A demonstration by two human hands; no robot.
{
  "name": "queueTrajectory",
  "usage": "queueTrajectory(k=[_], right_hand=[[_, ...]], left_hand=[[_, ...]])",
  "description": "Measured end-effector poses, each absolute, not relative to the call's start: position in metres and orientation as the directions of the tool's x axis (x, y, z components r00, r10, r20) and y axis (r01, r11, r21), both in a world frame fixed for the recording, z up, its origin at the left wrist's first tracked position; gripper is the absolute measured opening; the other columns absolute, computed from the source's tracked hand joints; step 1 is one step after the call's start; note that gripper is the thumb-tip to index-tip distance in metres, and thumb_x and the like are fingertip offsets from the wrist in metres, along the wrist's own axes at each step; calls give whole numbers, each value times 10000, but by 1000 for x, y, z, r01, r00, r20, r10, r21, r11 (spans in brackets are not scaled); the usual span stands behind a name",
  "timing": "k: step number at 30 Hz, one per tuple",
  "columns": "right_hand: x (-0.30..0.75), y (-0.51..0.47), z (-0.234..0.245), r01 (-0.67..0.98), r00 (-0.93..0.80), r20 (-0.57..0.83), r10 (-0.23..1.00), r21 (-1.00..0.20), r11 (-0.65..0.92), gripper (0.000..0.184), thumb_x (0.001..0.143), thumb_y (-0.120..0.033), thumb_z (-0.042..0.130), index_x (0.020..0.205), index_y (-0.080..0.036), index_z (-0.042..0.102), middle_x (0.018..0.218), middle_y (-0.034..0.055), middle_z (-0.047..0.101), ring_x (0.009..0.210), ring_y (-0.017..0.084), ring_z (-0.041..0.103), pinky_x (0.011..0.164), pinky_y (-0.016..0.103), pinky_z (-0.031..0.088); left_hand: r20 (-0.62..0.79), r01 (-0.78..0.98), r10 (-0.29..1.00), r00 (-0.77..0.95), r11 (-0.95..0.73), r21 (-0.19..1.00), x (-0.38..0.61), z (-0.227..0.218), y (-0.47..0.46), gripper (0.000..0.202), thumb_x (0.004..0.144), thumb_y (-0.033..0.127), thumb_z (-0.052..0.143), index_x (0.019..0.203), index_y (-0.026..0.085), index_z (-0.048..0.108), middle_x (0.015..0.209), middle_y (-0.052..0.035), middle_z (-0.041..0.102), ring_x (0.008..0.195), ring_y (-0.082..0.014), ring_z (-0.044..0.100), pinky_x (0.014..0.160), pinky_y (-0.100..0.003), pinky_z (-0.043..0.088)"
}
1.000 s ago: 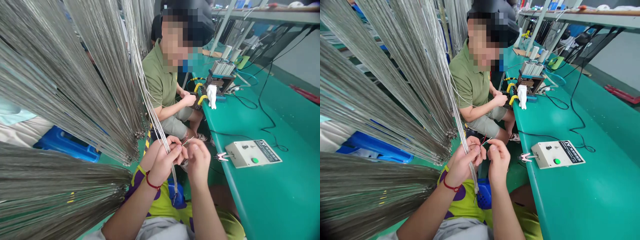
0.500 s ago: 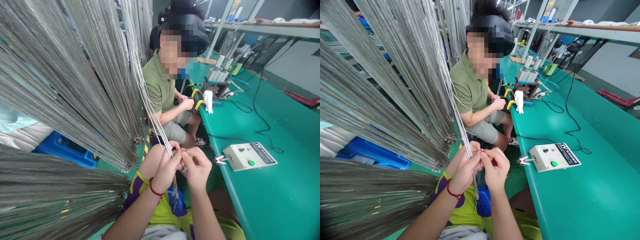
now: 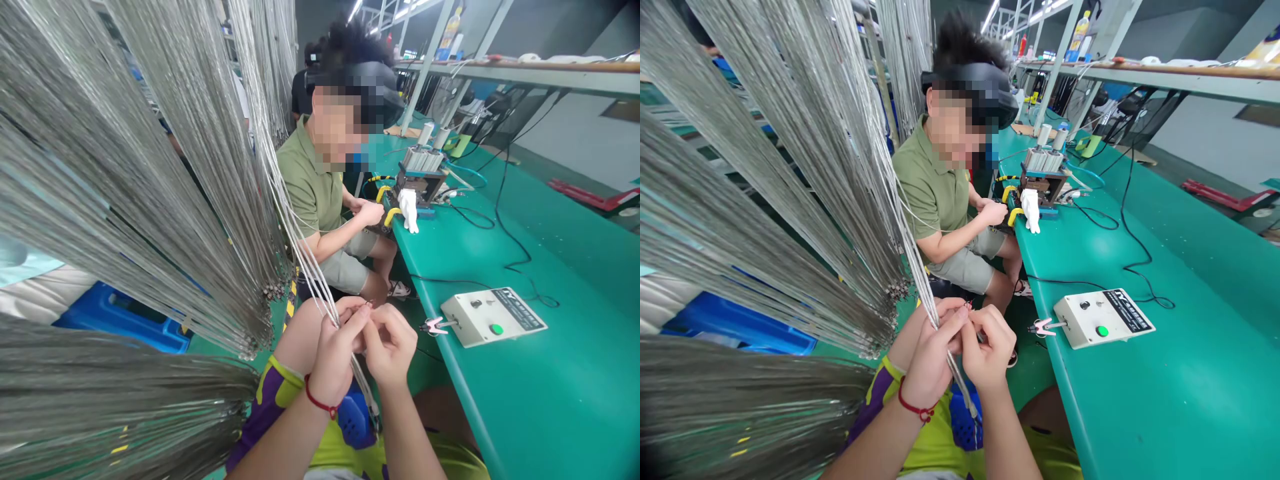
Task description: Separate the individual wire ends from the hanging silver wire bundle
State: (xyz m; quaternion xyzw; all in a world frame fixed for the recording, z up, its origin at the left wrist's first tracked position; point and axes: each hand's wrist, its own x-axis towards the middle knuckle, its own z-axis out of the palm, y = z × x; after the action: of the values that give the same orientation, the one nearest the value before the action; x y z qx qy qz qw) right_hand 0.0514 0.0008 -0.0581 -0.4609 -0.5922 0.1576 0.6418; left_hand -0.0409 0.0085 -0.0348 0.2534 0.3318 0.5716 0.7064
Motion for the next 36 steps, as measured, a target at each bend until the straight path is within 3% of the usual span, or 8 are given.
queueTrajectory(k=[6, 13, 17, 20, 23, 26, 32, 36], right_hand=[[44, 3, -72, 355, 399, 686, 609, -728, 587, 150, 939, -96, 639, 866, -217, 690, 736, 26, 649, 679, 194, 603, 642, 360, 498], [49, 0, -79, 667, 196, 918, 345, -383, 639, 367, 891, -18, 645, 1190, -216, 723, 822, 57, 720, 720, 202, 615, 692, 380, 520], [36, -4, -59, 73, 468, 494, 733, -848, 525, 164, 973, -185, 634, 812, -212, 626, 694, -2, 592, 636, 160, 563, 608, 306, 487], [29, -6, -49, -319, 414, 186, 891, -887, 333, 305, 1022, -298, 578, 737, -227, 494, 587, -59, 461, 497, 123, 431, 489, 258, 399], [36, -8, -53, 134, 490, 520, 700, -838, 529, 155, 978, -193, 631, 826, -221, 617, 674, -12, 591, 603, 157, 538, 582, 298, 469], [46, -10, -56, 583, 300, 853, 427, -518, 626, 190, 895, -72, 685, 1009, -222, 712, 812, 38, 691, 739, 198, 609, 690, 358, 512], [39, -10, -41, -56, 499, 339, 798, -906, 420, 226, 1018, -245, 585, 795, -221, 550, 727, -12, 611, 508, 118, 495, 537, 288, 452], [45, -13, -46, 285, 483, 639, 599, -761, 582, 97, 934, -162, 681, 861, -224, 666, 750, 16, 653, 654, 172, 580, 631, 332, 502]], left_hand=[[-208, -614, 977, 55, 197, 764, -32, -37, 8, 239, 865, 351, 784, 914, 193, 612, 771, 35, 568, 535, -49, 415, 461, -158, 308], [-167, -508, 986, 26, 157, 847, -31, -41, 3, 151, 909, 305, 677, 850, 187, 602, 776, 16, 554, 715, -115, 513, 647, -193, 453], [-112, -457, 993, 47, 121, 881, -33, -39, 3, 198, 934, 374, 671, 902, 210, 565, 746, 37, 505, 661, -115, 480, 608, -205, 435], [-86, -422, 995, 59, 103, 901, -34, -39, 4, 205, 952, 386, 650, 903, 218, 545, 679, 61, 438, 592, -105, 424, 566, -204, 403], [-84, -421, 995, 49, 97, 902, -35, -40, 1, 180, 953, 368, 653, 921, 216, 562, 728, 42, 484, 635, -114, 464, 584, -205, 418], [-57, -412, 997, 44, 70, 908, -36, -40, -5, 171, 952, 349, 665, 915, 212, 570, 793, 27, 519, 683, -114, 496, 603, -197, 431], [-79, -469, 988, 133, 133, 873, -34, -36, -8, 200, 992, 385, 611, 920, 227, 512, 577, 95, 364, 490, -80, 295, 458, -176, 259], [-93, -499, 984, 149, 156, 853, -33, -34, -12, 225, 958, 385, 660, 917, 218, 516, 628, 87, 385, 514, -73, 319, 468, -166, 273]])
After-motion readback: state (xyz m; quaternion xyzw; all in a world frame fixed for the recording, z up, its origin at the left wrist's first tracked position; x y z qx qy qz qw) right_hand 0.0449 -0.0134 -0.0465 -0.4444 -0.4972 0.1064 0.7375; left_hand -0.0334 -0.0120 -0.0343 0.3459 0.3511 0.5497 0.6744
